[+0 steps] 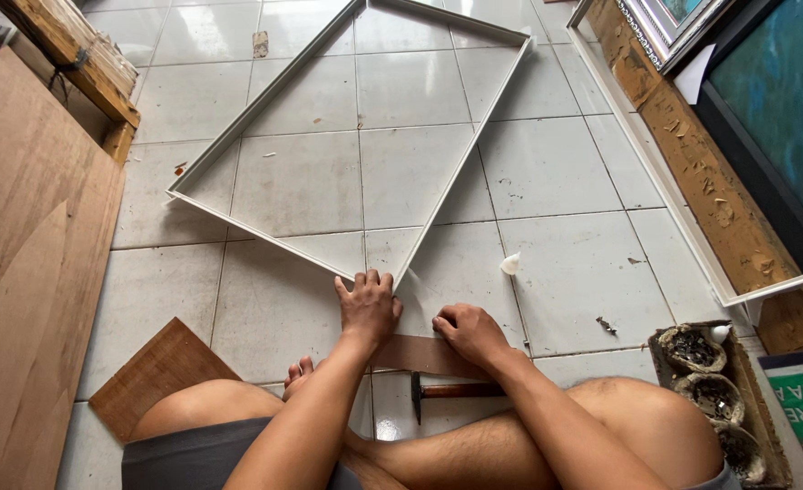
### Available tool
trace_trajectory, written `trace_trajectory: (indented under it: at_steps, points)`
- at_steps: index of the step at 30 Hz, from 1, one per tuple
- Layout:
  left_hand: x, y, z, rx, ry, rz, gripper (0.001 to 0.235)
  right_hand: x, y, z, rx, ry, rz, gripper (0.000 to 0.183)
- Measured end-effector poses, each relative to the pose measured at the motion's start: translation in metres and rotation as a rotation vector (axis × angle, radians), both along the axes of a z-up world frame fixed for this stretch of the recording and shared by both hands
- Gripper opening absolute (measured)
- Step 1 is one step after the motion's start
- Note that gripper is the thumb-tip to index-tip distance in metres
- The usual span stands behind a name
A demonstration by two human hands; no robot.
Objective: The person sits on the floor and assembles a white rectangular frame by applying glue to the corners and pressing the pieces together. They repeatedly lift and rotate the frame to work on different corners, using a small bottle to apply adhesive and their hands to hold the joints until set.
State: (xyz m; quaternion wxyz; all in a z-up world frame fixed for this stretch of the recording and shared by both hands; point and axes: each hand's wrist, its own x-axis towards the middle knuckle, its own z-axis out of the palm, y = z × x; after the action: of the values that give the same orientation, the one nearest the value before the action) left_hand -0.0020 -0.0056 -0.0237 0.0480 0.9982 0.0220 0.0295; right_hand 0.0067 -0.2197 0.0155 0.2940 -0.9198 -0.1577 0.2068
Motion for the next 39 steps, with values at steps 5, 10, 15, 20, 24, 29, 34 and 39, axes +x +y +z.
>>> trace_trajectory:
  at_steps: [5, 10, 15, 20, 24, 29, 34, 39]
  points:
    - [0.002, -0.013, 0.014, 0.0, 0.027, -0.005, 0.029, 0.0, 0.001, 0.001, 0.026, 0.001, -0.018, 0.028]
    - [0.002, -0.015, 0.001, -0.036, 0.055, 0.012, 0.031, -0.002, -0.002, 0.006, 0.047, -0.003, -0.013, 0.027]
    - [-0.007, -0.005, 0.012, -0.05, 0.04, -0.014, 0.033, -0.003, 0.001, 0.014, 0.017, 0.018, -0.019, 0.028]
    - [0.01, 0.031, 0.002, -0.01, 0.055, 0.153, 0.031, -0.001, 0.001, 0.015, 0.005, 0.029, -0.009, 0.029]
    - [0.011, 0.057, 0.02, -0.03, 0.042, 0.257, 0.035, -0.002, 0.001, 0.017, 0.0, 0.026, -0.024, 0.029]
    - [0.005, 0.022, 0.03, 0.038, 0.094, 0.089, 0.039, 0.009, 0.001, -0.01, 0.078, 0.054, -0.175, 0.03]
    - [-0.011, -0.015, 0.05, -0.137, 0.14, -0.222, 0.054, 0.012, -0.005, 0.01, 0.21, 0.071, -0.527, 0.035]
    - [-0.007, -0.006, 0.019, -0.112, 0.041, -0.342, 0.027, 0.047, -0.045, -0.014, 0.367, -0.456, -1.043, 0.038]
